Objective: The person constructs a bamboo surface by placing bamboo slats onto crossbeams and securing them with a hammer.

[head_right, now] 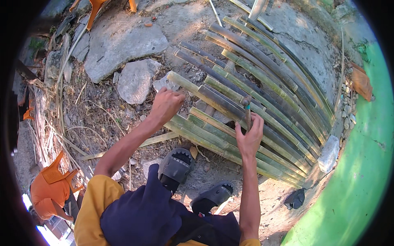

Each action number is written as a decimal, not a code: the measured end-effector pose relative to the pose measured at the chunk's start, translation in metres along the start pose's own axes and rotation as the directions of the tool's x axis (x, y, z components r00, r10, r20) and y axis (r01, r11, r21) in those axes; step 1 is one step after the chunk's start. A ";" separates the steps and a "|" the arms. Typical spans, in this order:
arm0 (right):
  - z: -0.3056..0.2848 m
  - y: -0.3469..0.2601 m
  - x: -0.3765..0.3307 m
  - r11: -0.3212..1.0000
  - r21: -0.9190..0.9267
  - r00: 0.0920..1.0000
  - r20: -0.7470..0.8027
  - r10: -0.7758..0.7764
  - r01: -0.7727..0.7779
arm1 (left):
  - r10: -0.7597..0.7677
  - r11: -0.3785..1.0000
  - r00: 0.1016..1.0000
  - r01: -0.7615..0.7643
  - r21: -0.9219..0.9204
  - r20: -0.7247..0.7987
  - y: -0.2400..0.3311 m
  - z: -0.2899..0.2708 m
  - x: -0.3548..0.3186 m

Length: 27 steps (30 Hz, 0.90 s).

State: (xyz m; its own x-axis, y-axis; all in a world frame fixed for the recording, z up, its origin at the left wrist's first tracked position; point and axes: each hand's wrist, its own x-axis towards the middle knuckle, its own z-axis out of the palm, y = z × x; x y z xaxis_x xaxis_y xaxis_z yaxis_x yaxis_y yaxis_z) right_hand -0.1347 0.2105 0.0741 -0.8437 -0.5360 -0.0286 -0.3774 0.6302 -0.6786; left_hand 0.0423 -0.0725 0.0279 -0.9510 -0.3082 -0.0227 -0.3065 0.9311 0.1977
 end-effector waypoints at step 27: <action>-0.006 0.010 -0.024 0.999 -0.026 1.000 0.024 -0.020 0.021 | 0.238 0.960 0.906 -0.166 -0.224 0.351 -0.018 0.040 0.039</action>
State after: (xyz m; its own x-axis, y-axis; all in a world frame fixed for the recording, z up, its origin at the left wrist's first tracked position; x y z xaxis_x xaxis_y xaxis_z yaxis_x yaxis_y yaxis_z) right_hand -0.1204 0.2337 0.0723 -0.8265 -0.5619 -0.0326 -0.4046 0.6334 -0.6596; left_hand 0.0094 -0.0931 -0.0156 -0.9484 0.0105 -0.3170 -0.1280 0.9017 0.4129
